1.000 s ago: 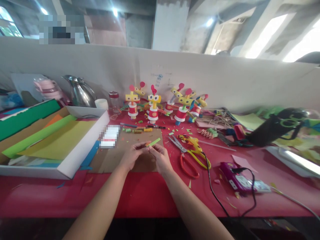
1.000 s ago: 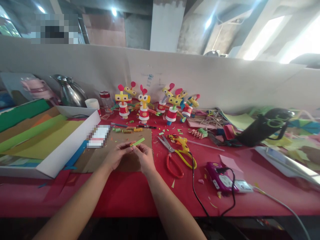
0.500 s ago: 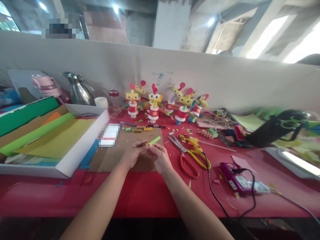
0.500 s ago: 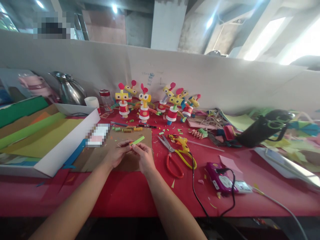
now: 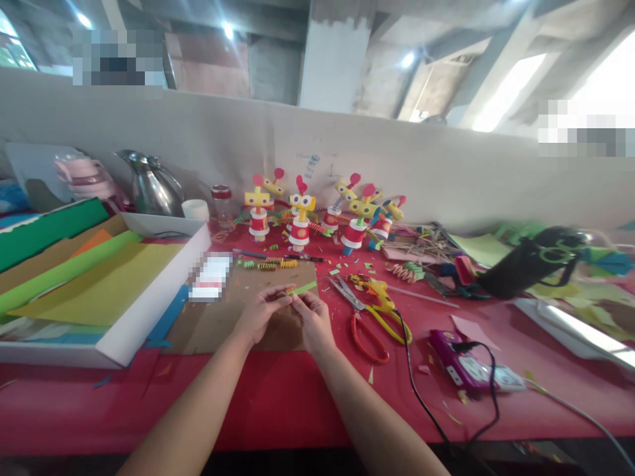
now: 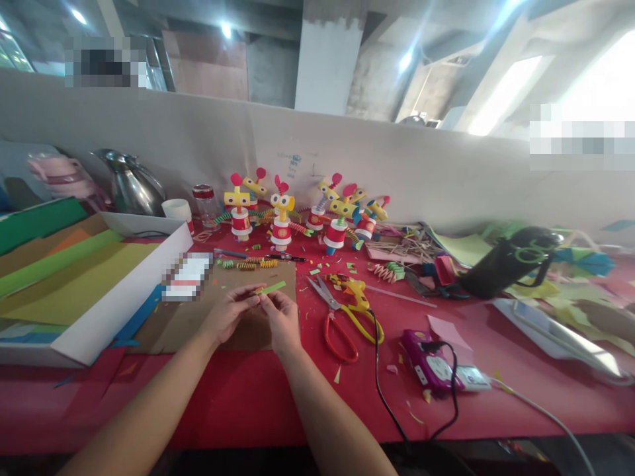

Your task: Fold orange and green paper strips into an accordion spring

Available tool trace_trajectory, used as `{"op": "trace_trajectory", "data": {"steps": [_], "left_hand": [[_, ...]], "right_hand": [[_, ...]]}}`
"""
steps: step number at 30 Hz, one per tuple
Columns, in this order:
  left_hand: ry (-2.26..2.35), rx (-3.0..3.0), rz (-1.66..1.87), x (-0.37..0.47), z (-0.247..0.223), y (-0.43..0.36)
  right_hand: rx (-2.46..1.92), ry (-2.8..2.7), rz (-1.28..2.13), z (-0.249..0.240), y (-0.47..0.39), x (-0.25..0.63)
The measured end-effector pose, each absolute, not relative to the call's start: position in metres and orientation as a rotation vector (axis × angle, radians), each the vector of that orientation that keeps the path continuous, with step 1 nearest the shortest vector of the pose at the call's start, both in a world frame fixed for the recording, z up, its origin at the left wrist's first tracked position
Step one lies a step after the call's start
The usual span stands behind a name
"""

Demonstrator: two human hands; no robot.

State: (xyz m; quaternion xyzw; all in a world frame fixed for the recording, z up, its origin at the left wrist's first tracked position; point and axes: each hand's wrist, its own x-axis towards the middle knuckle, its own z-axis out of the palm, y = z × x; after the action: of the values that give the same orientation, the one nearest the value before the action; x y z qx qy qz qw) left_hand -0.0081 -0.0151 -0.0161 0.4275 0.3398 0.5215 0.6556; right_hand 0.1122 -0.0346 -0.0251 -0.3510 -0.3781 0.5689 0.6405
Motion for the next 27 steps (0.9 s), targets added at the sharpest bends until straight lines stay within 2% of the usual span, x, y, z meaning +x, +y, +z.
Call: {"op": "trace_trajectory", "data": {"steps": [4,12,27], "left_hand": [[0.803,0.963,1.229,-0.0069,-0.0165,-0.0121],[0.797,0.982,1.231,-0.0108,-0.0166,-0.0105],[0.846,0.97,1.232,-0.0099,-0.0153,-0.0108]], "right_hand": [[-0.79,-0.842,1.288,-0.0257,-0.0339,0.1128],[-0.788,-0.697,1.489,-0.0174,-0.0347,0.1147],[-1.007,-1.003,1.088,-0.0226,-0.0357,0.1158]]}}
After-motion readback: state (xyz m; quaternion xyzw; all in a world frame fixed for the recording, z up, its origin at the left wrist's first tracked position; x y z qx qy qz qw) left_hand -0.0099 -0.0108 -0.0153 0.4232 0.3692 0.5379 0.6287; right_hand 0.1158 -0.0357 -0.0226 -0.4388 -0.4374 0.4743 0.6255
